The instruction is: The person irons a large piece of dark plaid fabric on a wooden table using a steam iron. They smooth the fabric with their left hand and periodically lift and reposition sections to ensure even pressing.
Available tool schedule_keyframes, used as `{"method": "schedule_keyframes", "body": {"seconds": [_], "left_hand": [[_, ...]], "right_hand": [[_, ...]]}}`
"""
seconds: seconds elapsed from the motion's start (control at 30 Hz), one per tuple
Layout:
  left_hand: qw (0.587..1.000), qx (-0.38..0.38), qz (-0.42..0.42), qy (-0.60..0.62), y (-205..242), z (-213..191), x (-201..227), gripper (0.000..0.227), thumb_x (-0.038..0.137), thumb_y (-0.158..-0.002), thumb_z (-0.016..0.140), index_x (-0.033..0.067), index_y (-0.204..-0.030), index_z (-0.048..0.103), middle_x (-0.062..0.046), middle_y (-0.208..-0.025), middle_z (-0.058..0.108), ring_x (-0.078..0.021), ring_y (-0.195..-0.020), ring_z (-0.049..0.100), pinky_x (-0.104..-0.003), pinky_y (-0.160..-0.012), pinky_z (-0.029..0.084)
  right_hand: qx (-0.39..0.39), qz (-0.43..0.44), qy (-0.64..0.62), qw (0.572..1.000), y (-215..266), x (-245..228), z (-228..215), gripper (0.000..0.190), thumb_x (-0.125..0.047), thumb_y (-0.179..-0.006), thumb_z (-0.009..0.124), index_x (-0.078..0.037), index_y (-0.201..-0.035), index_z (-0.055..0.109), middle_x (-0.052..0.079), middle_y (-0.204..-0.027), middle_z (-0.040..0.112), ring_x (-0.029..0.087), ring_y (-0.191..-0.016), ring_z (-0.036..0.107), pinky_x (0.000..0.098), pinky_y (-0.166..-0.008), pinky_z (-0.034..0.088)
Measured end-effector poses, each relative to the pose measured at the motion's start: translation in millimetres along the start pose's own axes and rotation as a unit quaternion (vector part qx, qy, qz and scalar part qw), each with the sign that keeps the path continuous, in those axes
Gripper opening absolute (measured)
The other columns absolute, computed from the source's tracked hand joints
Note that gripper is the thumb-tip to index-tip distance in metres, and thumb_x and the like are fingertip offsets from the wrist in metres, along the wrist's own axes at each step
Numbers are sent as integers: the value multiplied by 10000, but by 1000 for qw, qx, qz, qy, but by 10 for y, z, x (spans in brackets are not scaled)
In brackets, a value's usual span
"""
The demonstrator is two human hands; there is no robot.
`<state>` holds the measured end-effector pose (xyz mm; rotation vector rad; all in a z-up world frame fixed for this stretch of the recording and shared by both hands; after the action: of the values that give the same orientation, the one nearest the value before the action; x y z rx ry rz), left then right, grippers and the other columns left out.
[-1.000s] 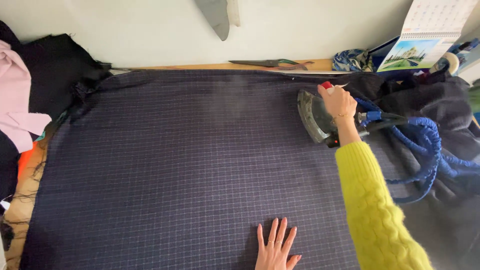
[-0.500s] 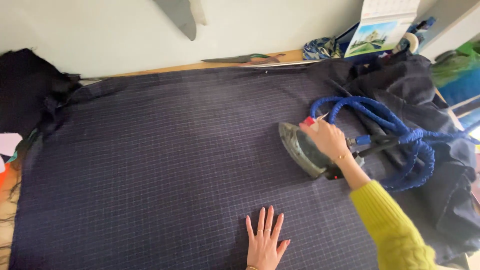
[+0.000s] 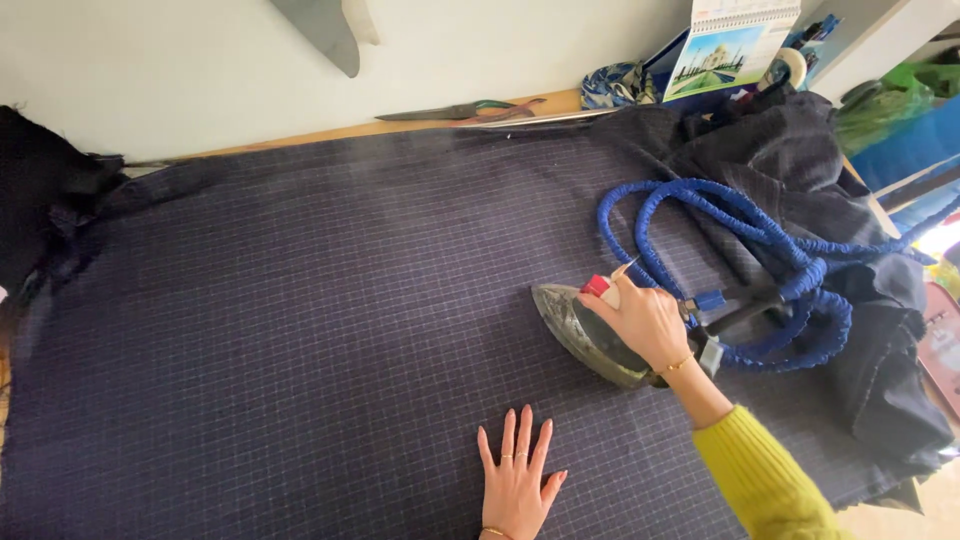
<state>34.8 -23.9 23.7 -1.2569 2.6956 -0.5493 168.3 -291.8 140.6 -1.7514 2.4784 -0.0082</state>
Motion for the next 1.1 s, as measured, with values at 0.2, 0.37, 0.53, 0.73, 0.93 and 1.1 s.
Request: {"method": "schedule_keyframes", "body": {"seconds": [0.2, 0.37, 0.53, 0.73, 0.93, 1.1], "left_hand": [[1000, 2, -3, -14, -20, -19, 5, 863, 717, -928, 387, 233, -1629, 254, -140, -1751, 143, -330, -1604, 153, -691, -1206, 187], [1000, 8, -8, -23, -39, -30, 2, 902, 732, -903, 415, 229, -1634, 253, -147, -1745, 155, -336, -1606, 155, -687, -1220, 180], [999, 0, -9, -36, -37, -5, 0, 936, 748, -879, 411, 228, -1637, 237, -147, -1748, 145, -346, -1599, 160, -691, -1224, 179], [998, 34, -3, -47, 21, 196, 11, 1117, 856, -770, 552, 234, -1646, 247, -138, -1728, 209, -326, -1584, 228, -687, -1209, 228], [997, 69, -5, -24, 79, 354, 27, 1108, 891, -750, 602, 258, -1621, 339, -120, -1679, 329, -316, -1571, 285, -694, -1157, 309], [996, 85, -5, -21, 89, 361, 31, 965, 880, -877, 476, 255, -1605, 372, -116, -1653, 374, -314, -1540, 341, -690, -1128, 351]], "right_hand": [[-29, 23, -38, 999, -567, -31, -77, 678, -737, -935, 536, -70, -985, 646, 226, -746, 725, 460, -746, 709, 532, -736, 536], [-33, 75, -50, 995, -1244, -33, 22, 730, -778, -930, 525, -64, -1024, 641, 324, -888, 724, 560, -945, 672, 570, -844, 499], [-10, 68, -42, 997, -1861, -61, 139, 804, -811, -928, 506, -51, -1134, 671, 298, -917, 736, 535, -943, 689, 566, -853, 507], [-21, 79, -68, 994, -2373, -172, 133, 778, -803, -943, 481, -60, -1060, 682, 261, -968, 738, 511, -968, 683, 547, -838, 496], [-40, 76, -79, 993, -2610, -230, 86, 740, -791, -949, 488, -79, -1052, 658, 256, -994, 732, 499, -987, 677, 542, -868, 496], [-103, 51, -80, 990, -2671, -210, 94, 743, -763, -949, 485, -54, -1083, 660, 231, -1072, 729, 466, -994, 687, 544, -876, 503]]}}
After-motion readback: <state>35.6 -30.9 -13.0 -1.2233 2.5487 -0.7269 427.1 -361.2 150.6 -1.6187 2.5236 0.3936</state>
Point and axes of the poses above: each hand's wrist, its own y-axis away from the middle knuckle, its own z-axis out of the palm, x = y × z, the point moved 4 cm from there along -y, towards the middle knuckle
